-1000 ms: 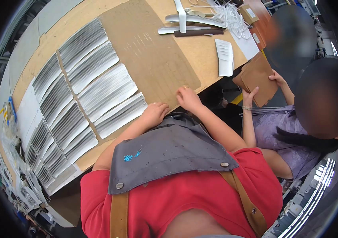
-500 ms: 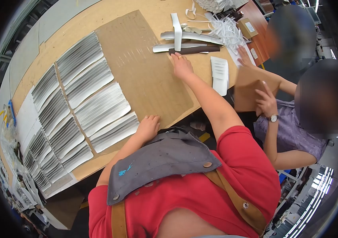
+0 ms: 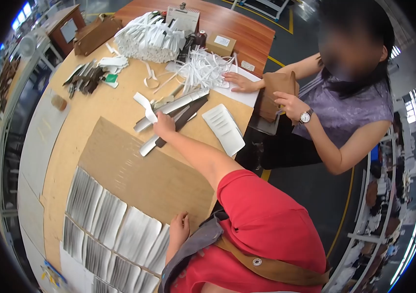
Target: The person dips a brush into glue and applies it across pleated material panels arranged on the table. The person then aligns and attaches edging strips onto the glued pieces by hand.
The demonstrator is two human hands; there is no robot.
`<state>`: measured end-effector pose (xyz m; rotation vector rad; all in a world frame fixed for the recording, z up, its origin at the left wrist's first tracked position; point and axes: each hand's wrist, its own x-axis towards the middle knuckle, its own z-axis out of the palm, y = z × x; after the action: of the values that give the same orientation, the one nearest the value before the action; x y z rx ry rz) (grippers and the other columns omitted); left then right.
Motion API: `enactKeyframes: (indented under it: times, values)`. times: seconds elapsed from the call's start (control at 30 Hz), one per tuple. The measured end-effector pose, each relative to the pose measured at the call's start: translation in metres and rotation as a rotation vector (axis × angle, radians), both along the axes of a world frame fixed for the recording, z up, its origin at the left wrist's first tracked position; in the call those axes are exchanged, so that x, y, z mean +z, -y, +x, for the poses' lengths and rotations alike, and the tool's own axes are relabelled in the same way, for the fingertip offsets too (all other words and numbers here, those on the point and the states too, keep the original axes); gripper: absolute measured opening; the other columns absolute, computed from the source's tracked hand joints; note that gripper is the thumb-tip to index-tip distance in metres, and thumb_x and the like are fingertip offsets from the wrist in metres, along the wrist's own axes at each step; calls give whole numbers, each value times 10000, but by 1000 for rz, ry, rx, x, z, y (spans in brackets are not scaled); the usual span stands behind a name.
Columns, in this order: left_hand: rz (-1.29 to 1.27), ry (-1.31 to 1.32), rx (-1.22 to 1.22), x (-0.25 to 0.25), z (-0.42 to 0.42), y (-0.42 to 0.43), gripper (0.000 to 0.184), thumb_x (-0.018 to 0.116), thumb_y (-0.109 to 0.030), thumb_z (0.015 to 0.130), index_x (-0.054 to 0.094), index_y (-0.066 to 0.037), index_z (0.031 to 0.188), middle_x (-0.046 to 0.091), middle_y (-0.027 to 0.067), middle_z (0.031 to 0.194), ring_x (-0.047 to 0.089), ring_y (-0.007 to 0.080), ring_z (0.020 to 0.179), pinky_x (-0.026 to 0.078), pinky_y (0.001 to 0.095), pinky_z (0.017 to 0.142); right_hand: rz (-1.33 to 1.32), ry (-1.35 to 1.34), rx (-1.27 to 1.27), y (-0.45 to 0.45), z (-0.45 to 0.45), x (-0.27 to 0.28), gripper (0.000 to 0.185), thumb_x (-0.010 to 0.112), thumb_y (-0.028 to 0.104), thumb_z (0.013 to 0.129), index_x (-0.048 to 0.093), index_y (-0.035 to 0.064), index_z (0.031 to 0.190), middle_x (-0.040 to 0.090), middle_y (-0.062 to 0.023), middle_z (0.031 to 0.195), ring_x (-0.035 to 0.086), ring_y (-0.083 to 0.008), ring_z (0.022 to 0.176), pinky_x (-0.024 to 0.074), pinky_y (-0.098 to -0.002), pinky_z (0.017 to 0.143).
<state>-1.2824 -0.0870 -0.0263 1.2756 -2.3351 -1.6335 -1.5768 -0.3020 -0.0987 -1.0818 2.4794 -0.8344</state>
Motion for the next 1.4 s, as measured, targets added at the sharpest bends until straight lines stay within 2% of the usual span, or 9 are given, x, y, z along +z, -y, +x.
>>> enactKeyframes:
  times: [0.13, 0.23, 0.33, 0.5, 0.73, 0.9, 1.0, 1.1, 1.4]
  values:
    - [112, -165, 138, -23, -6, 66, 252, 566, -192, 879, 593, -16, 1056, 602, 106, 848, 559, 155, 708, 458, 269, 644, -350, 237, 210, -17, 16, 45, 217, 536, 160, 821, 557, 13, 979, 632, -143, 859, 614, -255, 831, 482, -385, 716]
    - [358, -467, 439, -24, -25, 136, 370, 553, -218, 904, 487, -8, 1201, 558, 19, 841, 480, 80, 676, 420, 224, 595, -186, 805, 547, -31, 61, 94, 233, 511, 134, 865, 565, 5, 1052, 623, -78, 820, 599, -144, 676, 479, -289, 641]
    - [697, -770, 667, -8, -22, 196, 342, 523, -238, 922, 500, -34, 1195, 486, -16, 738, 387, 59, 583, 353, 209, 522, 105, 781, 829, -33, 96, 109, 229, 517, 129, 883, 564, -18, 1052, 610, -44, 817, 585, -97, 694, 472, -255, 645]
    - [804, -1041, 942, -12, 0, 241, 258, 531, -233, 921, 544, -20, 1065, 465, -35, 702, 314, 51, 534, 312, 213, 491, 436, 602, 920, 0, 100, 96, 216, 561, 172, 867, 579, -6, 987, 591, -25, 781, 555, -87, 688, 452, -241, 626]
    - [386, -814, 1233, -45, 45, 322, 141, 630, -195, 850, 549, -80, 857, 523, -37, 735, 442, 44, 580, 394, 206, 522, 76, 723, 663, 99, 73, 40, 193, 593, 169, 826, 598, 8, 931, 593, -15, 788, 543, -99, 688, 438, -244, 639]
    - [79, -492, 1156, -66, 68, 372, 223, 592, -149, 814, 574, 1, 979, 600, 83, 750, 581, 160, 661, 484, 297, 606, -107, 738, 517, 165, 73, 7, 202, 589, 142, 811, 591, -12, 940, 614, -53, 809, 563, -121, 717, 448, -255, 662]
    - [-600, -24, 948, -76, 73, 394, 243, 592, -146, 797, 565, 4, 988, 623, 144, 804, 606, 269, 744, 483, 380, 667, -157, 641, 498, 200, 80, -12, 207, 602, 132, 796, 592, -17, 939, 625, -70, 813, 577, -140, 731, 456, -272, 670]
    - [-696, 266, 891, -75, 71, 410, 258, 598, -145, 785, 561, -19, 1006, 626, 162, 859, 587, 336, 832, 450, 428, 730, -180, 480, 484, 225, 85, -34, 217, 618, 134, 781, 595, -15, 937, 636, -100, 824, 594, -171, 745, 466, -295, 679]
    - [-916, 579, 746, -96, 61, 417, 421, 634, -196, 771, 500, -78, 1153, 561, 90, 1115, 512, 260, 1036, 360, 401, 855, -270, 154, 458, 235, 97, -52, 218, 632, 176, 771, 599, -14, 873, 629, -152, 782, 609, -261, 708, 479, -346, 661]
